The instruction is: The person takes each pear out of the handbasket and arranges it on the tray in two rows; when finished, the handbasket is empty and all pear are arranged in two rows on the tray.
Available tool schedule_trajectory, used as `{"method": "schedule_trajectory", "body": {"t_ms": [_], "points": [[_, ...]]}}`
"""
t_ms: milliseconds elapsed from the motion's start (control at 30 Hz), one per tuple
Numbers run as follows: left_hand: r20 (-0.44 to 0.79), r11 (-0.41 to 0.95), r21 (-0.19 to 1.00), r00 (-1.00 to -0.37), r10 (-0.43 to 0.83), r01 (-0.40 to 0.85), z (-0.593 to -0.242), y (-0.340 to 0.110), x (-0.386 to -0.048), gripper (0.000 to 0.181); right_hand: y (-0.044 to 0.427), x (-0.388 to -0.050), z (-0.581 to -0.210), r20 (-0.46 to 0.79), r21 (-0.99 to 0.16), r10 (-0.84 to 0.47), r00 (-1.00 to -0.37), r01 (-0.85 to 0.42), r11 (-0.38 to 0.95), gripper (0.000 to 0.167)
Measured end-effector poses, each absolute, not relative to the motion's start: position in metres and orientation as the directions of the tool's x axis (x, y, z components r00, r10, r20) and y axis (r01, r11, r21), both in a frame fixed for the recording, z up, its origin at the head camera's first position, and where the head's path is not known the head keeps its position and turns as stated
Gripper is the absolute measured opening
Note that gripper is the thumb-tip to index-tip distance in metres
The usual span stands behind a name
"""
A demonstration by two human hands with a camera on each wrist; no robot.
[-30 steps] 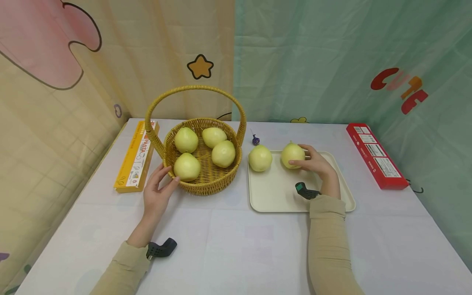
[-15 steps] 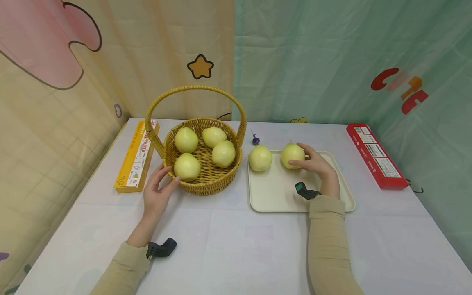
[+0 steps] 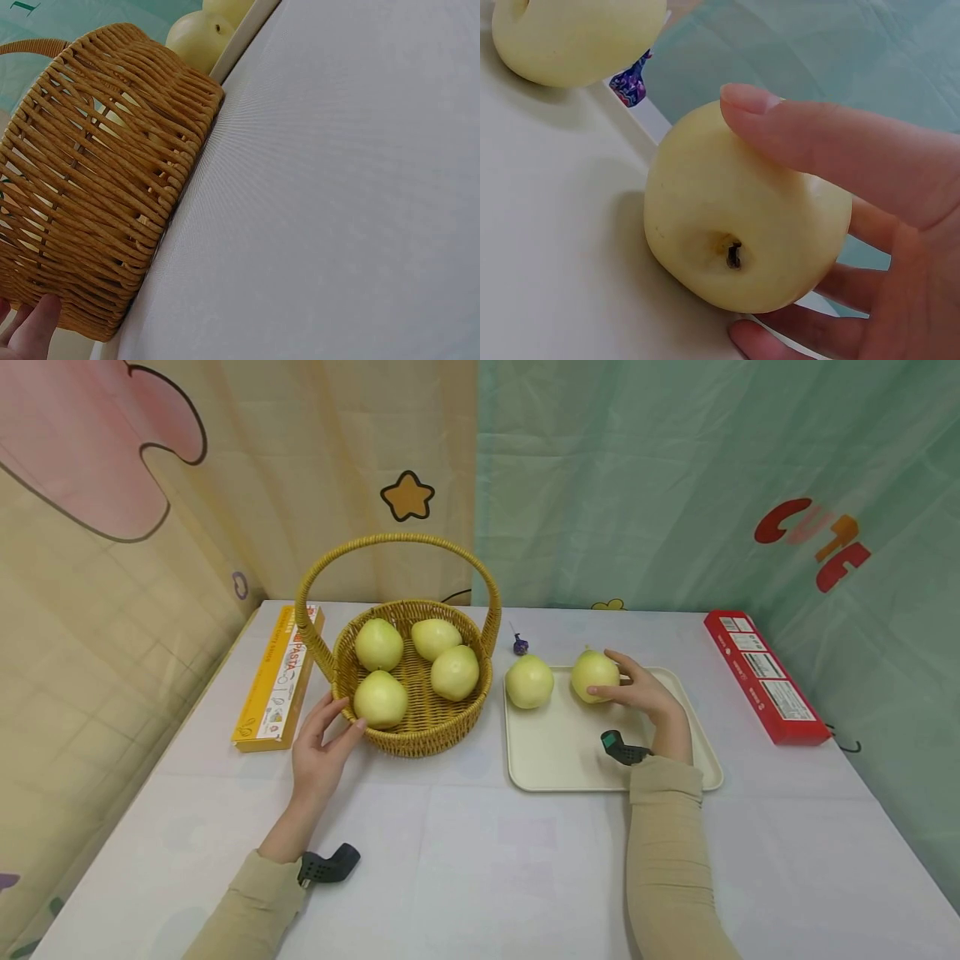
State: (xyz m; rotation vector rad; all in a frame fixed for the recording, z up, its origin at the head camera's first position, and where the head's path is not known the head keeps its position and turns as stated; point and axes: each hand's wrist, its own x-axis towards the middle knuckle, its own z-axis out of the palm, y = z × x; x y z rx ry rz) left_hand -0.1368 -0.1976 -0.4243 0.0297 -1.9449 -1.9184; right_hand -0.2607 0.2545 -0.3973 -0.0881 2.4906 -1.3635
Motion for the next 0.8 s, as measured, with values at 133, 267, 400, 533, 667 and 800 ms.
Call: {"method": "schedule_trajectory", "body": {"t_ms": [133, 267, 400, 533, 667, 800], "points": [[0.265, 0.058, 0.964, -0.918, -0.296, 0.259, -0.4236, -0.1973, -0.1366, 0.041, 0.2536, -0.2605, -0.3967, -0.223, -0.832, -0.195, -0.955, 0.082, 0.549, 0.093], [0.262, 0.054, 0.965, -0.918, -0.299, 0.257, -0.4228, -0.197, -0.1363, 0.041, 0.2524, -0.2605, -0.3964, -0.22, -0.83, -0.182, -0.958, 0.085, 0.552, 0.092], [0.259, 0.058, 0.966, -0.919, -0.298, 0.253, -0.4223, -0.197, -0.1361, 0.041, 0.2511, -0.2614, -0.3972, -0.214, -0.829, -0.178, -0.96, 0.083, 0.552, 0.092], [0.255, 0.062, 0.967, -0.92, -0.297, 0.248, -0.4219, -0.1969, -0.1358, 0.04, 0.2506, -0.2621, -0.3985, -0.211, -0.829, -0.175, -0.962, 0.082, 0.553, 0.092], [0.255, 0.062, 0.967, -0.92, -0.297, 0.248, -0.4219, -0.1968, -0.1359, 0.041, 0.2501, -0.2623, -0.399, -0.212, -0.83, -0.168, -0.963, 0.087, 0.55, 0.093], [0.259, 0.061, 0.966, -0.92, -0.295, 0.253, -0.4223, -0.1969, -0.1362, 0.04, 0.2489, -0.2619, -0.3982, -0.215, -0.833, -0.154, -0.964, 0.099, 0.544, 0.093]]}}
